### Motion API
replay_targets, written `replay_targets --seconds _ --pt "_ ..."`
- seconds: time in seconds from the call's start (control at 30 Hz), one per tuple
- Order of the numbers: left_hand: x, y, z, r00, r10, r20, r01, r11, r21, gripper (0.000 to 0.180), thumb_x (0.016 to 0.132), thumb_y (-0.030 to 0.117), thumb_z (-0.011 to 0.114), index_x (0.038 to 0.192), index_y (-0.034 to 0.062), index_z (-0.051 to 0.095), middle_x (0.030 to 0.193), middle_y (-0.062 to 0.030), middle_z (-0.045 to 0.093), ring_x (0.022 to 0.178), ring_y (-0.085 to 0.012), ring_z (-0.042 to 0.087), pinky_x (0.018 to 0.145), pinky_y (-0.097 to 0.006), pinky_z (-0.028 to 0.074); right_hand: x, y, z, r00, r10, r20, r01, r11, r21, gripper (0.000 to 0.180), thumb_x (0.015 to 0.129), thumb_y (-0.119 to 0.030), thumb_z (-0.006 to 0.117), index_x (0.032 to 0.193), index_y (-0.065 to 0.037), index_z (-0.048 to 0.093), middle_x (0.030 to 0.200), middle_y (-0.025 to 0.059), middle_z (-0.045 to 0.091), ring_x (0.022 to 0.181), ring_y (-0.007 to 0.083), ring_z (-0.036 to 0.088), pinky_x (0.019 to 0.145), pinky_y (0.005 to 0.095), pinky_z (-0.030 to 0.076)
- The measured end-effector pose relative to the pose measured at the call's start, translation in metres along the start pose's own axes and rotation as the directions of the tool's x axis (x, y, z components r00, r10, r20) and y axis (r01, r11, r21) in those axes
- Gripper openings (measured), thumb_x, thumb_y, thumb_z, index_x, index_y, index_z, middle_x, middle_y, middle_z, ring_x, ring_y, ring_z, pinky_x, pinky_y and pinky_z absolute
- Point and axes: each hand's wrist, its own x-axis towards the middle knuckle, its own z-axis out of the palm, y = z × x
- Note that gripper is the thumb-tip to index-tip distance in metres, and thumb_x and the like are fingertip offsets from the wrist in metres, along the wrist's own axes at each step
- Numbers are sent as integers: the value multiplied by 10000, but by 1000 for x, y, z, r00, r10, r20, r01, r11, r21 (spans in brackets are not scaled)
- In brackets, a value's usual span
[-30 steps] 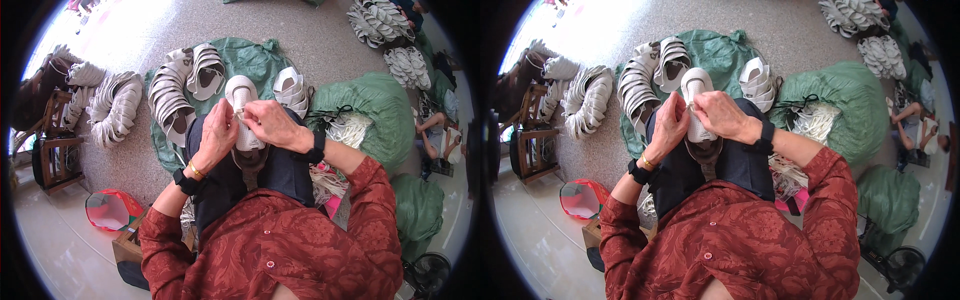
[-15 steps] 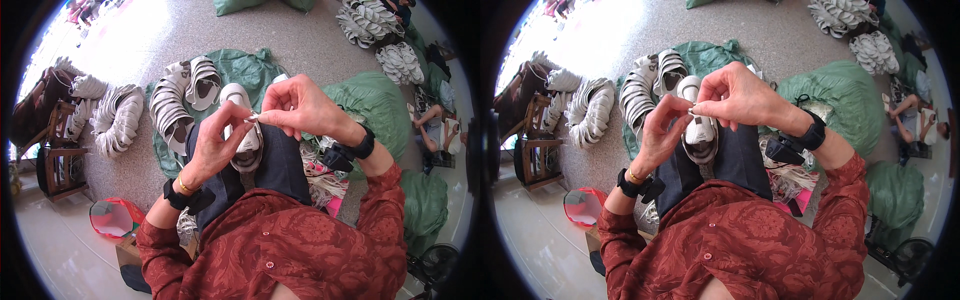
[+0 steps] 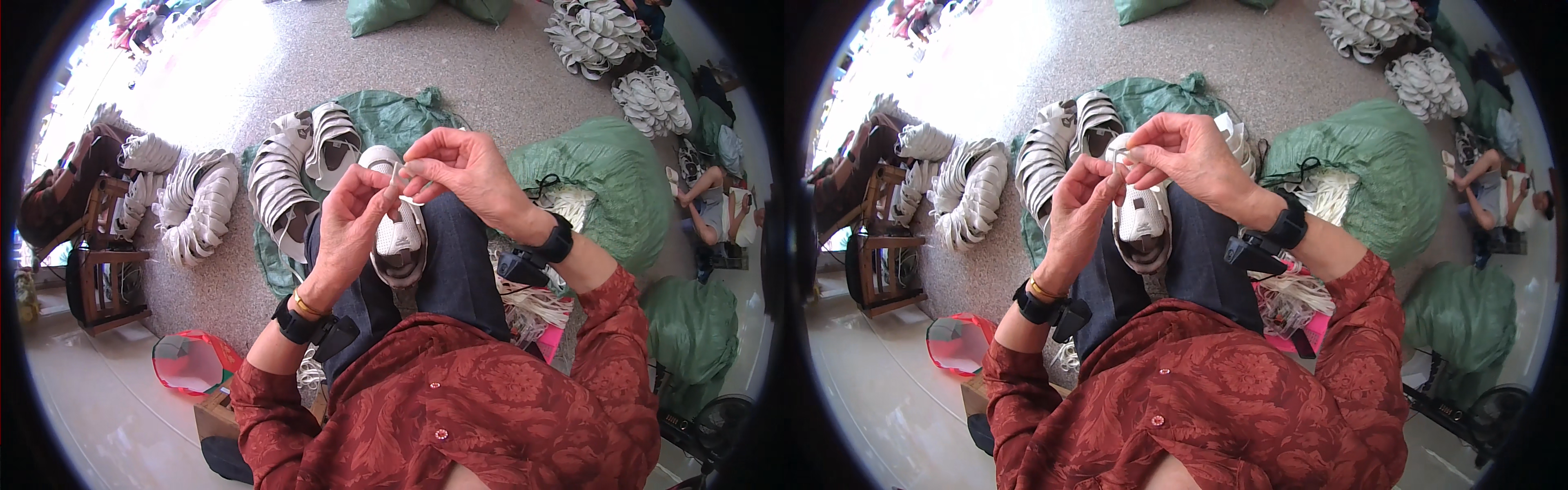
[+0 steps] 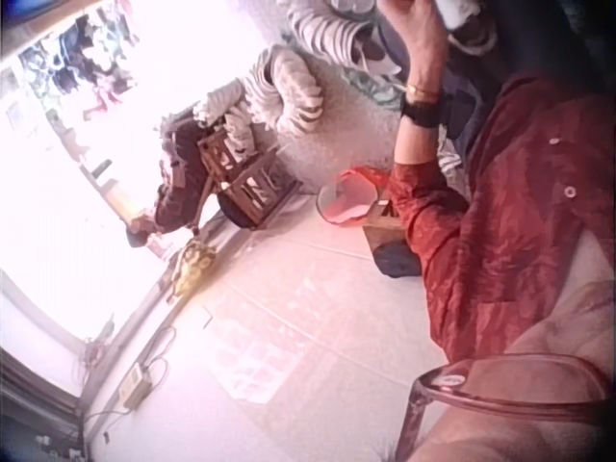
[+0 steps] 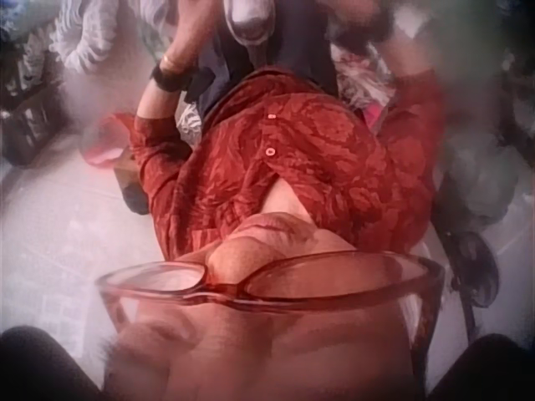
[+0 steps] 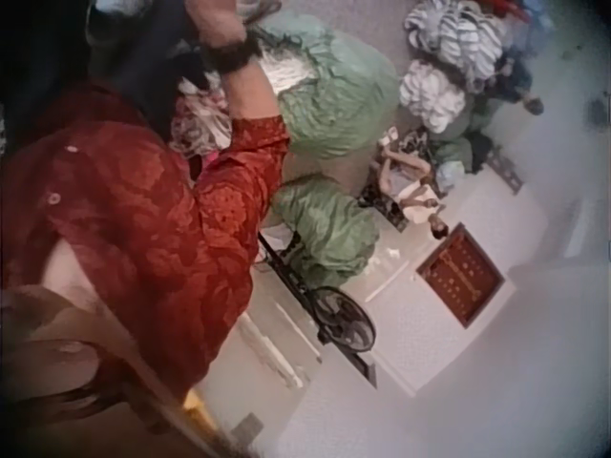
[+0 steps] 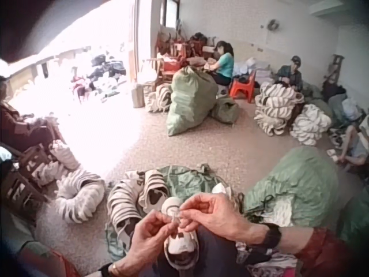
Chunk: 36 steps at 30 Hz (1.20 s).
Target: Lace a new shoe in a manufacturing environment.
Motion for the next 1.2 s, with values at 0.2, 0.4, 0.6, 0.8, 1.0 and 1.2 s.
replay_targets --seconds 0.2,0.4,0.6,0.8,1.0,1.2 --pt "4 -5 8 998 -30 -49 24 991 -128 139 982 123 675 1018 5 612 956 -40 643 761 -74 575 718 -234 475 -2 8 9 997 -25 -72 22 999 -37 131 936 -62 703 1045 -6 656 891 44 708 727 71 668 571 191 538" --pt "3 -4 7 994 -101 -36 91 971 -222 150 968 134 696 1008 13 618 882 -24 646 744 -79 570 707 -227 459 -3 13 12 994 -50 -99 50 999 3 155 916 -58 721 1037 -4 642 898 56 711 680 78 664 507 194 511" --pt "5 -4 9 993 -88 -84 68 975 -213 138 954 114 708 974 10 619 865 -28 654 733 -81 575 682 -228 465 -4 19 12 994 -36 -104 42 998 53 183 923 -55 711 1081 -1 637 919 59 708 676 79 659 540 198 526" --pt "5 -5 9 995 -47 -92 35 991 -129 103 945 66 699 958 6 617 872 -37 661 732 -80 597 669 -228 485 -5 23 11 996 -46 -78 46 999 2 230 927 -86 720 1127 11 661 924 51 716 693 57 640 592 194 525" --pt "5 -7 8 996 -3 -93 4 1000 4 70 939 19 681 954 10 613 910 -42 673 747 -69 604 658 -228 504 -5 30 7 995 -67 -76 58 992 -115 174 933 -107 720 1057 13 697 832 16 704 706 46 628 593 193 498" --pt "14 -32 -24 982 187 9 -155 782 604 238 829 52 766 1004 19 609 978 -57 676 859 -163 625 701 -288 529 0 26 0 993 -102 -60 83 960 -266 141 979 -131 656 983 10 666 875 47 723 691 58 635 593 212 513"
